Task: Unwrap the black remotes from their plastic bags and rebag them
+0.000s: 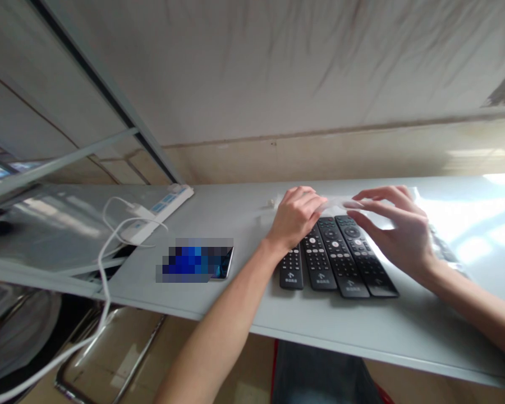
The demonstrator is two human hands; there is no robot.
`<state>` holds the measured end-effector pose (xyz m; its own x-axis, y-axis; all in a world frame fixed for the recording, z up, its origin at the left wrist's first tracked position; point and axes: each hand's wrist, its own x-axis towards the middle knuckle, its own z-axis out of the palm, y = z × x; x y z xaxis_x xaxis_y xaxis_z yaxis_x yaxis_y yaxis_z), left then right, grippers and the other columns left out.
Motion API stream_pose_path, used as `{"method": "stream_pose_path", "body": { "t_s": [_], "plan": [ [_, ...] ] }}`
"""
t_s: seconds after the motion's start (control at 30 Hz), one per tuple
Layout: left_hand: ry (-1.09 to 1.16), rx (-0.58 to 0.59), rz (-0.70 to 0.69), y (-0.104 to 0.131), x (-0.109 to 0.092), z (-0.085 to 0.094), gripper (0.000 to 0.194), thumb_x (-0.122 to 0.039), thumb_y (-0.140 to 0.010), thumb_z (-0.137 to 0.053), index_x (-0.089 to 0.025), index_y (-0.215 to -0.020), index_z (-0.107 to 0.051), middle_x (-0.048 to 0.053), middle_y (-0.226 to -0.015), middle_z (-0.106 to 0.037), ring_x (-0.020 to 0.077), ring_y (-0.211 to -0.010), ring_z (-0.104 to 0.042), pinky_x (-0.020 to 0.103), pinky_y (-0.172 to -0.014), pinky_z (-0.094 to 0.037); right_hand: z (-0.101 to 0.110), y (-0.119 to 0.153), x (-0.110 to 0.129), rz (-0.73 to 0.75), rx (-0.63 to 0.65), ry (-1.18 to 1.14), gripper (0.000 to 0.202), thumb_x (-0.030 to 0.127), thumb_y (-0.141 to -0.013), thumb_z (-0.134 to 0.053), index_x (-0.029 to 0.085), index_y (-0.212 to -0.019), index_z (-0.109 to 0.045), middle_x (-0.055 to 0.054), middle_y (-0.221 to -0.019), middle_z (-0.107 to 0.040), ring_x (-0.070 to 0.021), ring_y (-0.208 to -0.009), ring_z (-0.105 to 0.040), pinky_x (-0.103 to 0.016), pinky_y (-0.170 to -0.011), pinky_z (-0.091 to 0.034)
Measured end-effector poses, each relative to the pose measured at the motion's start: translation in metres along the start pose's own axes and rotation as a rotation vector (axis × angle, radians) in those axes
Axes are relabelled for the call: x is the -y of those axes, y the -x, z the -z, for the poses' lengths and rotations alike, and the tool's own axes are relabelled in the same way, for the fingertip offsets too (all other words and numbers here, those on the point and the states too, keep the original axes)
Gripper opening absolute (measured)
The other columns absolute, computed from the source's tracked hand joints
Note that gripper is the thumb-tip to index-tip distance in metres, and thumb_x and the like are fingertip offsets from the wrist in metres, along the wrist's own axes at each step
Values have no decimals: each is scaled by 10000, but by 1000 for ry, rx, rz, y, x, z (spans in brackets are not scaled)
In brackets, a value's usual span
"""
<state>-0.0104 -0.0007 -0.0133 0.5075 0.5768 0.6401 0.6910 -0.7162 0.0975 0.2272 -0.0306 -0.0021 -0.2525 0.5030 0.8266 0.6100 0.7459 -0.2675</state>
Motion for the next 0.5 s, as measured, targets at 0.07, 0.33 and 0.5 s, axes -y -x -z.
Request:
{"method": "stream_pose_path", "body": {
  "t_s": [0.07, 0.33, 0.5],
  "plan": [
    [11, 13, -4, 0, 0, -1, 224, -231, -1121, -566, -186, -1266, -731, 65, -1220, -805, 215, -1260, -662, 433, -1128, -495, -1, 0, 0, -10, 1, 39, 130, 278, -1019, -719, 352, -1089, -801, -52, -1077, -737, -276, -991, -685, -489, -898, -568],
    [-26, 46, 40, 1, 1, 0, 390, -45, -1052, -500, -181, -1349, -714, 78, -1285, -790, 230, -1283, -657, 450, -1133, -513, -3, 2, -9, -43, -11, 11, 32, 285, -996, -757, 283, -984, -787, -41, -963, -794, -242, -857, -709, -440, -799, -586],
    [-69, 32, 116, 3, 4, 0, 585, 69, -934, -436, -156, -1417, -680, 115, -1301, -775, 247, -1279, -659, 459, -1110, -533, -4, 2, -2, 31, 26, -87, 161, 185, -984, -754, 286, -1100, -803, -39, -1086, -839, -266, -1006, -770, -468, -873, -636]
  ]
}}
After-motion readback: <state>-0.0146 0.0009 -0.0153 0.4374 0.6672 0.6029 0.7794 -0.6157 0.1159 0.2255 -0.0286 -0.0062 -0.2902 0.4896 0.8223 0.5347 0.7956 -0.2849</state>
